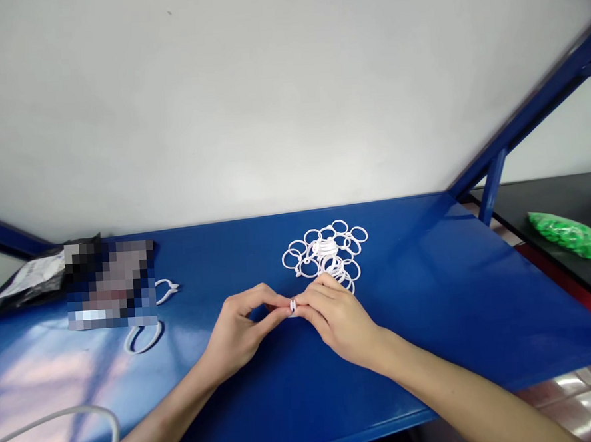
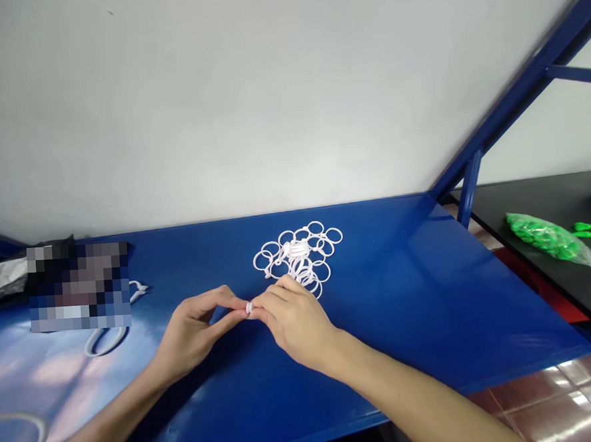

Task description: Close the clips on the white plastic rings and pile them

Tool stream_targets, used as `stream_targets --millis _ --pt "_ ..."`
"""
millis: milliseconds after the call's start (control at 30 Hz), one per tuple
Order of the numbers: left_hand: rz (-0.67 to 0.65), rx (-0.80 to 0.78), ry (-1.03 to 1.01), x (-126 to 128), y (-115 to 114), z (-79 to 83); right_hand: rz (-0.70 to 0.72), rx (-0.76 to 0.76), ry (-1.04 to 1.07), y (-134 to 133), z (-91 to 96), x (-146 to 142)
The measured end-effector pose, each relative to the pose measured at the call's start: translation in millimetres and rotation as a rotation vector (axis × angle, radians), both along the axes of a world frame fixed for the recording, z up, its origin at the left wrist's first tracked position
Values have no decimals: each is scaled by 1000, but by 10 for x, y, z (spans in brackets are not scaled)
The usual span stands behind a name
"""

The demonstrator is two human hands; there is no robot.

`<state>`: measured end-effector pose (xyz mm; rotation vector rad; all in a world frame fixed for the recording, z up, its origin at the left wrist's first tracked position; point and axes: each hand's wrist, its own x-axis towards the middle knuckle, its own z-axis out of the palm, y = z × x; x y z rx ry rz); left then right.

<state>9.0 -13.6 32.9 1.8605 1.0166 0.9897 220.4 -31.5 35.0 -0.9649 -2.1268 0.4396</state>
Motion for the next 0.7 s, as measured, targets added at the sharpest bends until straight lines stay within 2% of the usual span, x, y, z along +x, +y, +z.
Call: stream_targets --millis 233,333,433,500,567,600,667,700 --pt "-70 89 30 -18 -28 -48 52 47 -41 0 -40 1" --pt "-76 135 89 -17 -29 -25 26 78 -67 7 -56 -10" --pt "-48 207 231 -63 41 14 -41 175 -126 49 -58 2" --pt "110 267 420 -167 140 50 -110 255 -170 113 -58 43" --pt "391 301 698 -349 256 101 -189 310 -210 201 -65 108" --pt "489 295 879 -466 309 131 -224 323 -231 248 -74 143" --pt "619 238 1169 -724 389 191 -273 320 -285 335 -98 204" --pt "650 186 1252 -851 414 213 -285 308 -313 368 -112 224"
